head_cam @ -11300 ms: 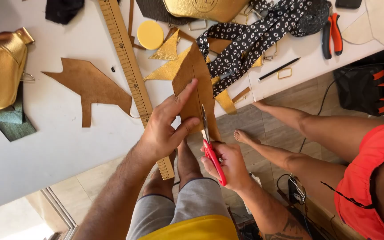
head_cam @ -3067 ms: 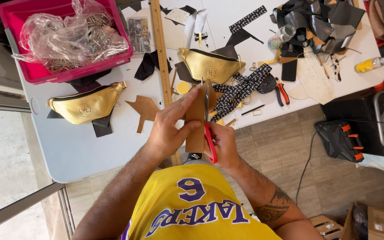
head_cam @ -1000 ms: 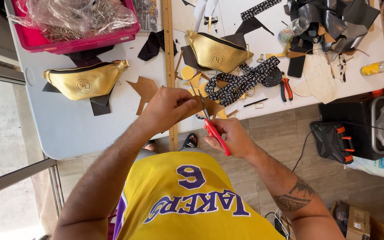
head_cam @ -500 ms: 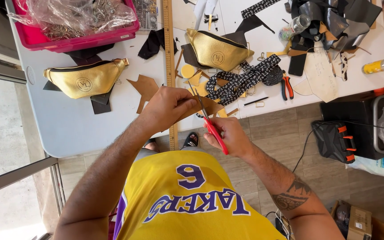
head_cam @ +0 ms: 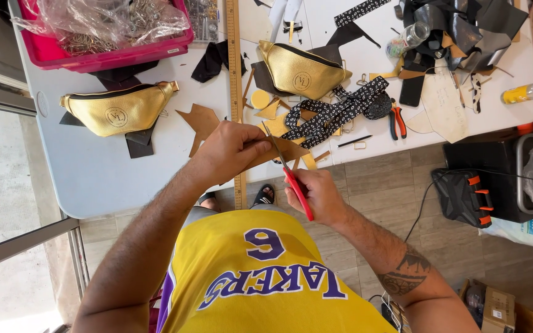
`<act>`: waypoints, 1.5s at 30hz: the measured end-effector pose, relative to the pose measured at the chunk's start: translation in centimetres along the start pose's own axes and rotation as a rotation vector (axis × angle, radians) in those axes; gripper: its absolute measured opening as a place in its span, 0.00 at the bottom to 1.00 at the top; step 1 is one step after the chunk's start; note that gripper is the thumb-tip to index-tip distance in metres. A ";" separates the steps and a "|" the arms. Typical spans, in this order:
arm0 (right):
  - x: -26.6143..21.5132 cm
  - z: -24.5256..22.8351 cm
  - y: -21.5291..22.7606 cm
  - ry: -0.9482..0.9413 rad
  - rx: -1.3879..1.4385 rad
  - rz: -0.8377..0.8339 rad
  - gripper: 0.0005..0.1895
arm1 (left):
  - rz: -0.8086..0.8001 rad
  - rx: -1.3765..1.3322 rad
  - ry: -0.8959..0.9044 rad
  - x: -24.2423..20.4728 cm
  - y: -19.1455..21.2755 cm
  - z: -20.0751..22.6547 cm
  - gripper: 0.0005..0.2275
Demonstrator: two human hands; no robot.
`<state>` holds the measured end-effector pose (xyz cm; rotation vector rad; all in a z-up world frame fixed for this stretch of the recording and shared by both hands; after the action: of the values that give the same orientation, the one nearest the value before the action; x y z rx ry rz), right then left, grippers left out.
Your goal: Cutting leather components and assembling a bag strap with metal hardware and decorative loops.
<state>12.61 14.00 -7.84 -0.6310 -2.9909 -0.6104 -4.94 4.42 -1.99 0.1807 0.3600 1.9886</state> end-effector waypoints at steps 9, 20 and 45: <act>1.7 -1.9 0.1 0.055 0.002 -0.042 0.11 | 0.023 -0.025 -0.073 0.7 -0.1 -0.1 0.09; 2.5 -0.2 0.0 0.092 -0.013 0.034 0.11 | 0.061 -0.083 -0.118 1.3 -0.1 -0.7 0.09; 7.7 -0.8 -0.3 0.059 0.076 0.001 0.11 | 0.049 -0.108 -0.065 4.0 1.1 -3.5 0.09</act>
<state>5.40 16.34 -6.39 -0.5989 -2.9424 -0.5040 -8.65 7.00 -5.09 0.1865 0.2076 2.0391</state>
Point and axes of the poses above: each hand's wrist, its own x-axis towards the middle knuckle, its own y-axis out of the back of the hand, z = x × y, the point moved 7 cm from there along x, towards the middle knuckle, and after that the axes turned 7 degrees about z, right-handed, at the moved point
